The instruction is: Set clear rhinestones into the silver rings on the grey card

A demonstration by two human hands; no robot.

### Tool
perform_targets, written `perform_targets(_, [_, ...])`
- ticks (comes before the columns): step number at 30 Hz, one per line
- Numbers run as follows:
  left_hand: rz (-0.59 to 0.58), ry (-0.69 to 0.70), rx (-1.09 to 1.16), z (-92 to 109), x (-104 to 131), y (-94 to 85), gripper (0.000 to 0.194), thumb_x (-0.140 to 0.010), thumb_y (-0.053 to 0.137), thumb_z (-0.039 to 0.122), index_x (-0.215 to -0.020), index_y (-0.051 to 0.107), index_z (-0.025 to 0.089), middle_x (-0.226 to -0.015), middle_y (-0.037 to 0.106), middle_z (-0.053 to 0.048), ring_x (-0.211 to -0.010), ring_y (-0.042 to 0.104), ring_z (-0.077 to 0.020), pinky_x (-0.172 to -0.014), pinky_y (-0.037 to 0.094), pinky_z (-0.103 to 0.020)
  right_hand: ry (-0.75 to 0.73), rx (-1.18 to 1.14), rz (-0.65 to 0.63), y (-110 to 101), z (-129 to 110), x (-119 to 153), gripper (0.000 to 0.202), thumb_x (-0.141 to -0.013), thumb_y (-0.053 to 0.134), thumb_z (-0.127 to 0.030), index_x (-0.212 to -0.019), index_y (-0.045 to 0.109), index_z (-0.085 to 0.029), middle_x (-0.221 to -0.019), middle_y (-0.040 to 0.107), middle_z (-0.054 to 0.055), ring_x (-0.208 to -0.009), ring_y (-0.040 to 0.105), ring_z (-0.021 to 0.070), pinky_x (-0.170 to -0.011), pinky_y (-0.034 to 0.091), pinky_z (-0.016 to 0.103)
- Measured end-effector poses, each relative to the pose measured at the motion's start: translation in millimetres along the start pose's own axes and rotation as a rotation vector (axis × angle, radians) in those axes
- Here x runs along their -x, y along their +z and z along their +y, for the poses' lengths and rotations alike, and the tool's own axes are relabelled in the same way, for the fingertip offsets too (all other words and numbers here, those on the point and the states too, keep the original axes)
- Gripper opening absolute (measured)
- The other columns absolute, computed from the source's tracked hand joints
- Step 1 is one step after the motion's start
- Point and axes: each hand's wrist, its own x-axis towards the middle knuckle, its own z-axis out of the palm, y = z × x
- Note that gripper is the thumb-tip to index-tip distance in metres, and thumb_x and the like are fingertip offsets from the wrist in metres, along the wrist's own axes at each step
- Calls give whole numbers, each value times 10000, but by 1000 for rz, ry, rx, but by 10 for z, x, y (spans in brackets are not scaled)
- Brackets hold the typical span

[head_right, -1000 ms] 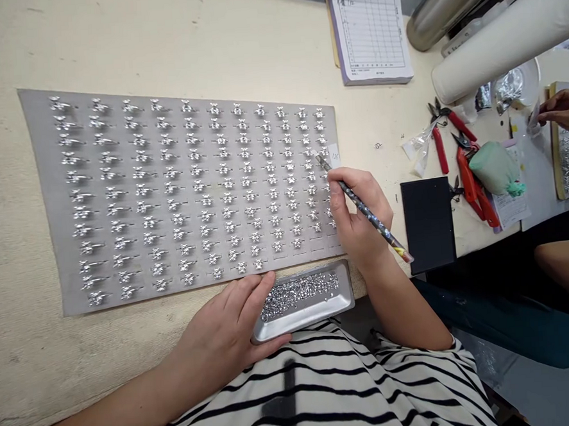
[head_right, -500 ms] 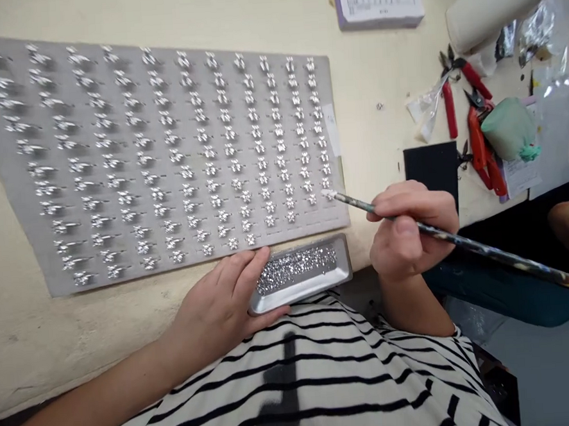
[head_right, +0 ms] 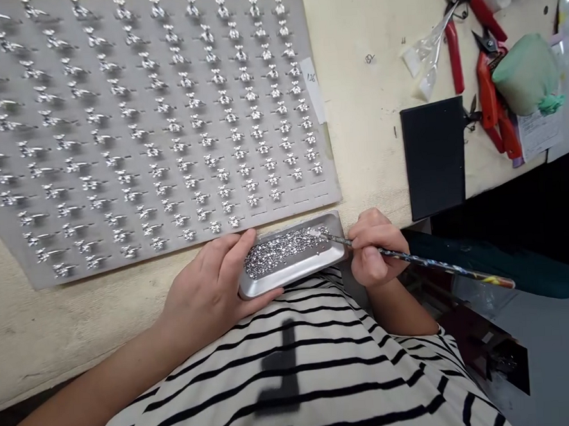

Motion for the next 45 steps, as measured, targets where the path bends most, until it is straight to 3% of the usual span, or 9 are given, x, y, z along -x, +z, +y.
perform_targets(11, [8, 2, 1, 6, -16, -11, 747, -934, 617, 572, -1360, 479, -26, -1139, 631, -200, -1007, 634, -271, -843, 586, -349, -18, 31, -39, 19, 17, 29, 92, -761, 492, -211, -695, 556, -220, -473, 421, -59, -390, 409, 95, -441, 287, 298])
perform_targets(17, [2, -1, -3, 9, -22, -14, 752, -930, 622, 575, -1361, 476, -24, -1130, 635, -197, -989, 630, -264, -829, 589, -347, -35, 107, 13, 16, 18, 34, 126, -792, 492, -269, -670, 516, -249, -457, 376, -50, -386, 335, 110, -463, 255, 339])
perform_targets(23, [4, 3, -7, 7, -29, -14, 766, -922, 633, 579, -1363, 475, -26, -1136, 631, -199, -992, 624, -268, -830, 588, -350, -37, 107, -45, -12, 11, 41, 122, -802, 490, -259, -684, 520, -250, -476, 396, -53, -397, 351, 111, -480, 272, 344])
perform_targets(29, [9, 2, -3, 8, -23, -4, 768, -922, 632, 582, -1359, 482, -30, -1142, 625, -199, -1004, 619, -267, -840, 585, -344, -82, 96, 7, -6, 48, 45, 97, -780, 466, -233, -691, 505, -233, -484, 362, -56, -406, 321, 93, -495, 265, 327])
perform_targets(45, [-5, 1, -1, 14, -25, -26, 749, -930, 626, 569, -1358, 467, -24, -1124, 637, -208, -993, 629, -268, -829, 594, -361, -91, 102, -68, -6, 30, 45, 145, -818, 497, -268, -675, 515, -252, -474, 428, -54, -388, 349, 109, -472, 262, 355])
